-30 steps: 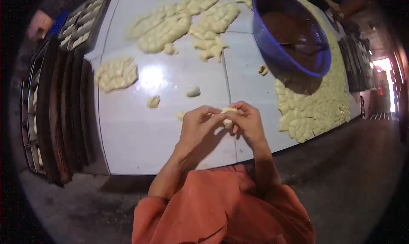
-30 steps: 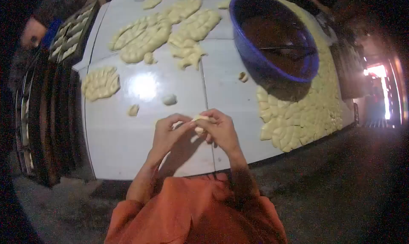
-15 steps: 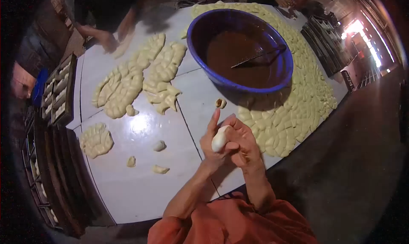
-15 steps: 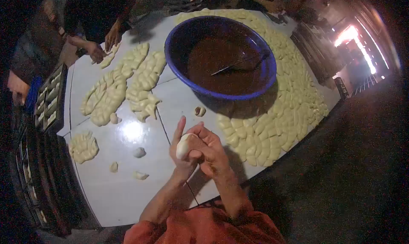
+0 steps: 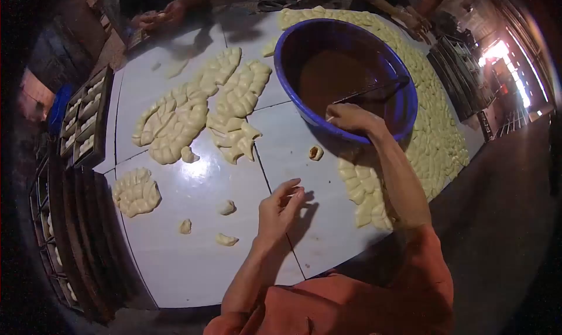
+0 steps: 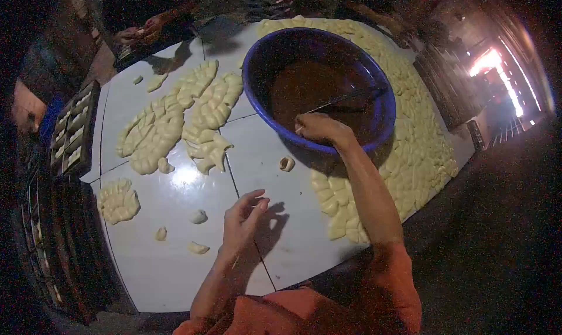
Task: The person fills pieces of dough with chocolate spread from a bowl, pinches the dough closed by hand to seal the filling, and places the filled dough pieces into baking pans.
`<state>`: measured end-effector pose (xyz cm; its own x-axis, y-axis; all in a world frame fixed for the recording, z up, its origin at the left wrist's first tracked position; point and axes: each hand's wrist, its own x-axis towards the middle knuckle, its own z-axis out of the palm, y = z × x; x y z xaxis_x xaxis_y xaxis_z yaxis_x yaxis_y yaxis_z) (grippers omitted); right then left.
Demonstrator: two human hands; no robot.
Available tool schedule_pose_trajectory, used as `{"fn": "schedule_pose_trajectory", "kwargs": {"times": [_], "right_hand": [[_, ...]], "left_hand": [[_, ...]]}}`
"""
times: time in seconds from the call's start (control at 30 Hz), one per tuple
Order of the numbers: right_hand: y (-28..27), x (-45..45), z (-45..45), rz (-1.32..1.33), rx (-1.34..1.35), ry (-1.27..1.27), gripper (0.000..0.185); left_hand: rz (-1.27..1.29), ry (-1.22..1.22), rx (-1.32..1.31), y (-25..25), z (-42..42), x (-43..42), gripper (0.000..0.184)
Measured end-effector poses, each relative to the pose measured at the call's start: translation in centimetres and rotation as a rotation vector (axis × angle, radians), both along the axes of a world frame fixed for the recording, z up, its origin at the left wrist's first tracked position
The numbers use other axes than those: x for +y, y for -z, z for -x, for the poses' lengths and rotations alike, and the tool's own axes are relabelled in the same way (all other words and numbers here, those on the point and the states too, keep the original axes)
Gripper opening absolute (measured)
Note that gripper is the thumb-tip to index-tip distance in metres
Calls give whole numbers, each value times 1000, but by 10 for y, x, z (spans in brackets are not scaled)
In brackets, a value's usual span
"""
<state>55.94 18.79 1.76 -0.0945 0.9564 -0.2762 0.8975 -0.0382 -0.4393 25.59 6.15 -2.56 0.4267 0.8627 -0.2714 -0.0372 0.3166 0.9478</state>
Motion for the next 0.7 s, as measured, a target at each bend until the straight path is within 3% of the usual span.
{"fn": "schedule_pose_trajectory", "kwargs": {"times": [0.1,0.17,0.2,0.37,0.43,0.5,0.57,0.7], "right_hand": [[4,6,0,118,-65,-97,24],[4,6,-9,180,353,152,25],[9,10,-9,159,372,254,25],[14,6,-7,153,126,2,19],[2,2,2,5,603,169,17],[-40,-16,23,100,1111,384,15],[-57,-31,41,18,1289,426,14],[-44,-55,87,41,1469,387,14]], "left_hand": [[-37,47,41,7,11,-3,37],[46,-3,-40,21,12,-7,36],[72,-7,-47,19,12,-7,36],[79,50,-74,2,4,-1,42],[36,75,2,-10,6,2,41],[67,104,22,-14,6,2,41],[-51,99,-15,-5,1,13,39],[113,-16,-371,-21,-13,24,49]]}}
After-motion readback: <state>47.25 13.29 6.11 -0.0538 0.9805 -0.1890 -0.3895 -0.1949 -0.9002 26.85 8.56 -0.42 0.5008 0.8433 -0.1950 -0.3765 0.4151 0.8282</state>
